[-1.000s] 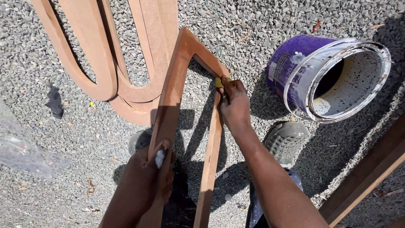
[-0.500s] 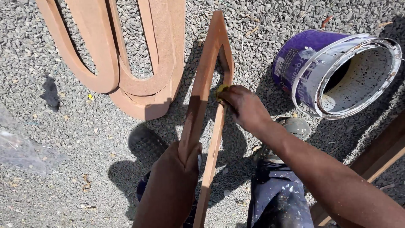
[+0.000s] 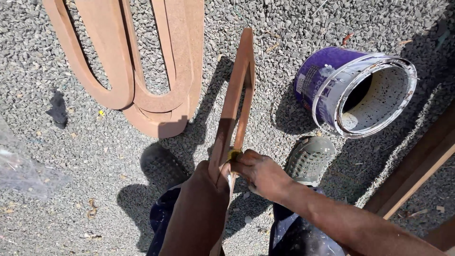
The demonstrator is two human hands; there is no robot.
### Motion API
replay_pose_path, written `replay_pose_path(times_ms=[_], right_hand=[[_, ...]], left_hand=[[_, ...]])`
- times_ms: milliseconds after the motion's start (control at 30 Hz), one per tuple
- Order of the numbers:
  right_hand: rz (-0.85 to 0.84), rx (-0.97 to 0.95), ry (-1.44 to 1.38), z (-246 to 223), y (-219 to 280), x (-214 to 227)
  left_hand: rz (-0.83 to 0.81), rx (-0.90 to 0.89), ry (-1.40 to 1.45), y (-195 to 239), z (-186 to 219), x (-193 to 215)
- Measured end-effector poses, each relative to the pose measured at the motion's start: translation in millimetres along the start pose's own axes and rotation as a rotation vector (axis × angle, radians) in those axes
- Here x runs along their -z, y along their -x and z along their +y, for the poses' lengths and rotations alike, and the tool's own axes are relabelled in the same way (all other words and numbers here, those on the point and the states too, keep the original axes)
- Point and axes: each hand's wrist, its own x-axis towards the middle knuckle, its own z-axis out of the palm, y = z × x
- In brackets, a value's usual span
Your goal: Applying a dark wood stain to multiple U-shaped wooden furniture frames using a sponge and a can of stain.
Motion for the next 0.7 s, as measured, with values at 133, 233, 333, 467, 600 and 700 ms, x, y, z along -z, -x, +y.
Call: replay_pose_path(times_ms=[133,233,333,467,600,700], right_hand=[[-0.074,-0.211,-0.038,-29.1,57.1,14.9],[0.616,-0.504,-0.206,-6.9,67.4,80.7],[0.948,-0.591,-0.040,57.4,87.8,116.6],[0.770,-0.872,-0.101,140.6,56.9,139.8],[0.443,-1.172,-0.211,231.5,32.7,99.3],[0.207,-0.937,-0.084,263.8,21.8,82.7]], left_hand=[[-0.025,-0.016,0.030,8.5,10.8,-0.6],[-0.034,-0.048,0.065,-0.3,1.1,-6.2],[-0.022,-0.058,0.072,8.6,3.5,-16.3],[-0.059,-0.107,0.077,14.9,6.2,-39.7],[-0.176,-0.164,0.075,18.9,-10.1,-86.2],[0.089,-0.194,0.080,9.5,-27.9,-141.8]])
